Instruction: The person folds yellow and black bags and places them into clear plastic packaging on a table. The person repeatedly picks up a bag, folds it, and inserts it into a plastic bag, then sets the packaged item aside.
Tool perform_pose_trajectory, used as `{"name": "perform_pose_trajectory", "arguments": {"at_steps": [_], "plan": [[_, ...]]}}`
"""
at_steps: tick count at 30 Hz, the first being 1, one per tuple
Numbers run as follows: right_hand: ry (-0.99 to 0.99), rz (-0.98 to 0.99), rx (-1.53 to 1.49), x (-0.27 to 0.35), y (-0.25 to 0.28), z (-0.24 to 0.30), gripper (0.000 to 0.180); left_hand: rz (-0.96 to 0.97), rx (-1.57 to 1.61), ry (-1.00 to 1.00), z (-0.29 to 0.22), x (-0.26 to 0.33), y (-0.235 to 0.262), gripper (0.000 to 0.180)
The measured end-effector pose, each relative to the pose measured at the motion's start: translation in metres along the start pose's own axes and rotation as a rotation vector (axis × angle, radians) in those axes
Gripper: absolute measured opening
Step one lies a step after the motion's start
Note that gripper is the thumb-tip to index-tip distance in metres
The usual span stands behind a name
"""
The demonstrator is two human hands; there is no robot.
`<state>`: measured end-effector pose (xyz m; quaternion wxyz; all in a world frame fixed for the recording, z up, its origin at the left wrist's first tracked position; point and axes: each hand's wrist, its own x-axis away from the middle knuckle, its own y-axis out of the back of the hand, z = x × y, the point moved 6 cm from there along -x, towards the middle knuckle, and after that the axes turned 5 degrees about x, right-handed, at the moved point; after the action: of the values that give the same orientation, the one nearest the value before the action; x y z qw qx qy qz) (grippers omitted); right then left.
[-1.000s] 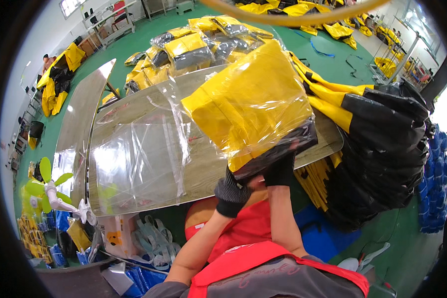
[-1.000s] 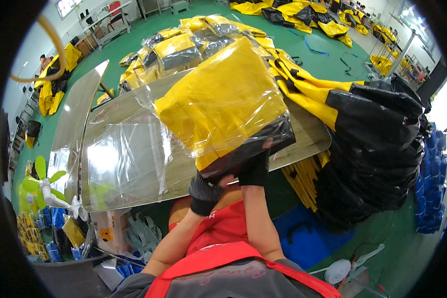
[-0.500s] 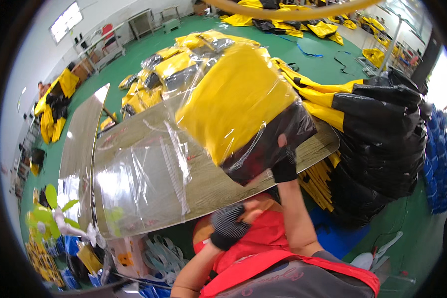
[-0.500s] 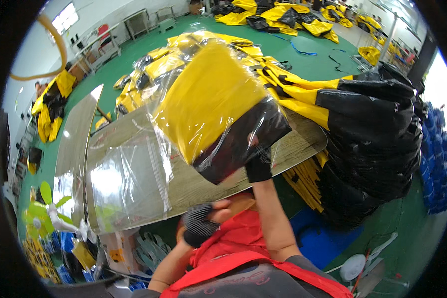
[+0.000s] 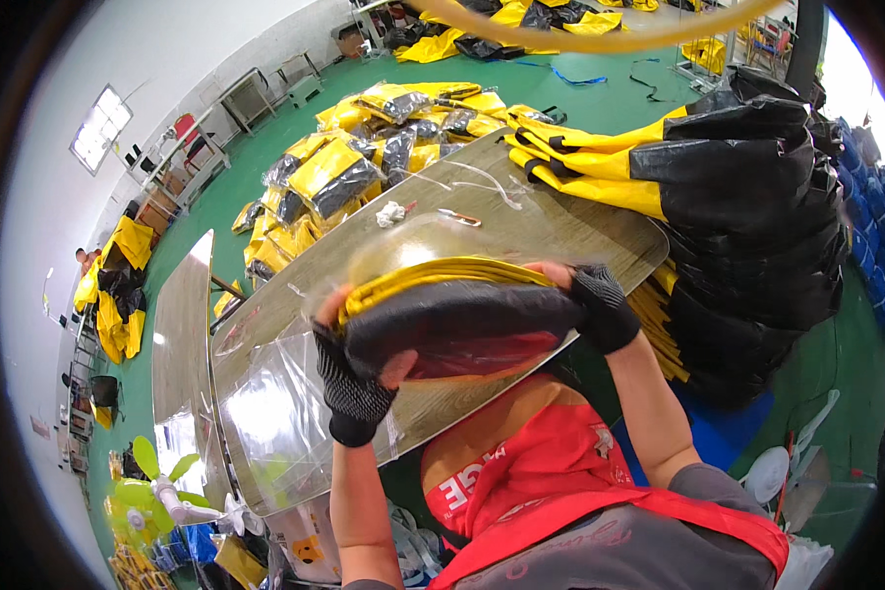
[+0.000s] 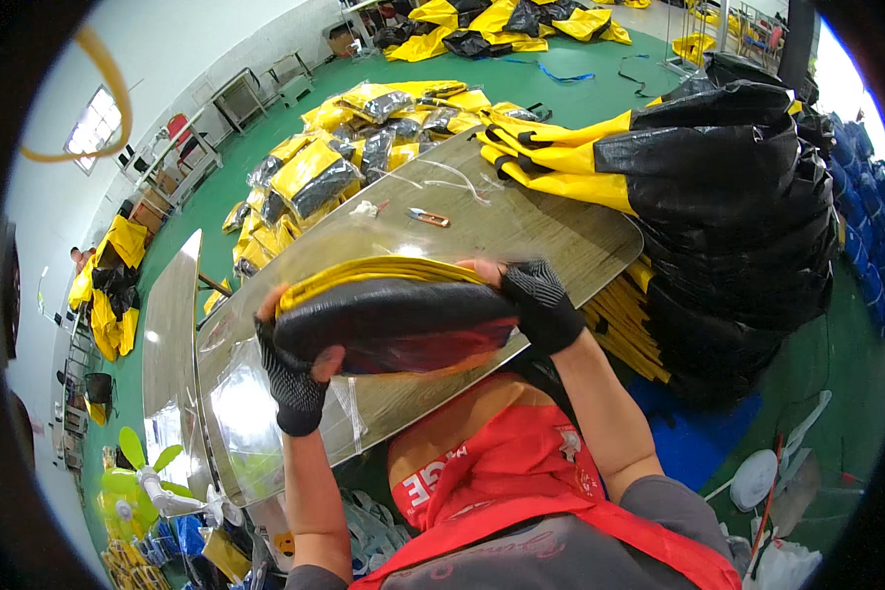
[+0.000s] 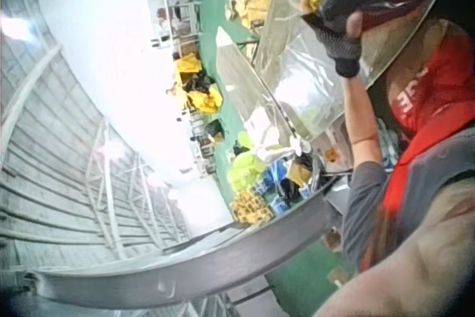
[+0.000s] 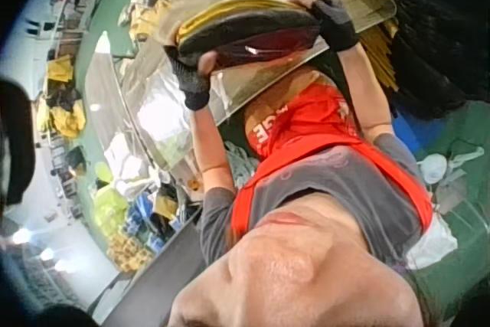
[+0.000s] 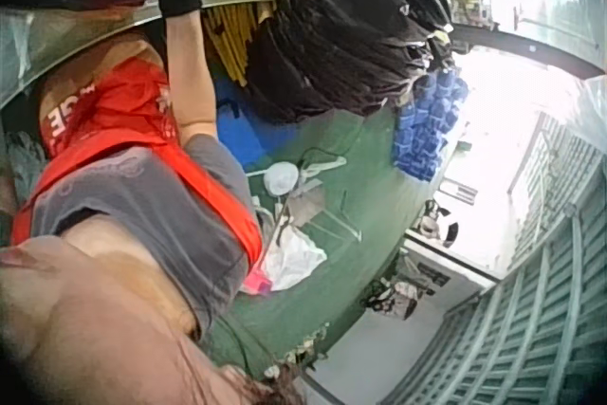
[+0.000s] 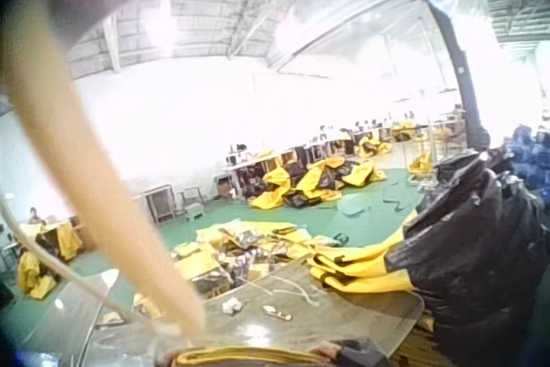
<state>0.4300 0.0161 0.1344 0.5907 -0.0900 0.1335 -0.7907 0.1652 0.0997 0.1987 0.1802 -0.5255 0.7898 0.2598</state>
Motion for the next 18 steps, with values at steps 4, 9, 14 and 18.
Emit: {"name": "perform_pose_trajectory", "arguments": {"at_steps": [4, 9, 14, 18], "plan": [[0.200, -0.098, 0.322, -0.010, -0.014, 0.009, 0.031, -0.181, 0.291, 0.212, 0.023, 0.009, 0.014, 0.059], [0.666, 0.032, 0.751, 0.002, -0.055, 0.069, 0.024, -0.342, -0.117, 0.099, -0.020, 0.016, 0.049, 0.048], [0.453, 0.068, 0.508, 0.038, -0.072, 0.115, 0.037, -0.649, 0.150, 0.119, -0.085, 0.035, 0.074, 0.055], [0.257, 0.100, 0.474, 0.030, -0.074, 0.096, 0.039, -0.441, 0.031, 0.495, -0.075, 0.031, 0.079, 0.056]]}}
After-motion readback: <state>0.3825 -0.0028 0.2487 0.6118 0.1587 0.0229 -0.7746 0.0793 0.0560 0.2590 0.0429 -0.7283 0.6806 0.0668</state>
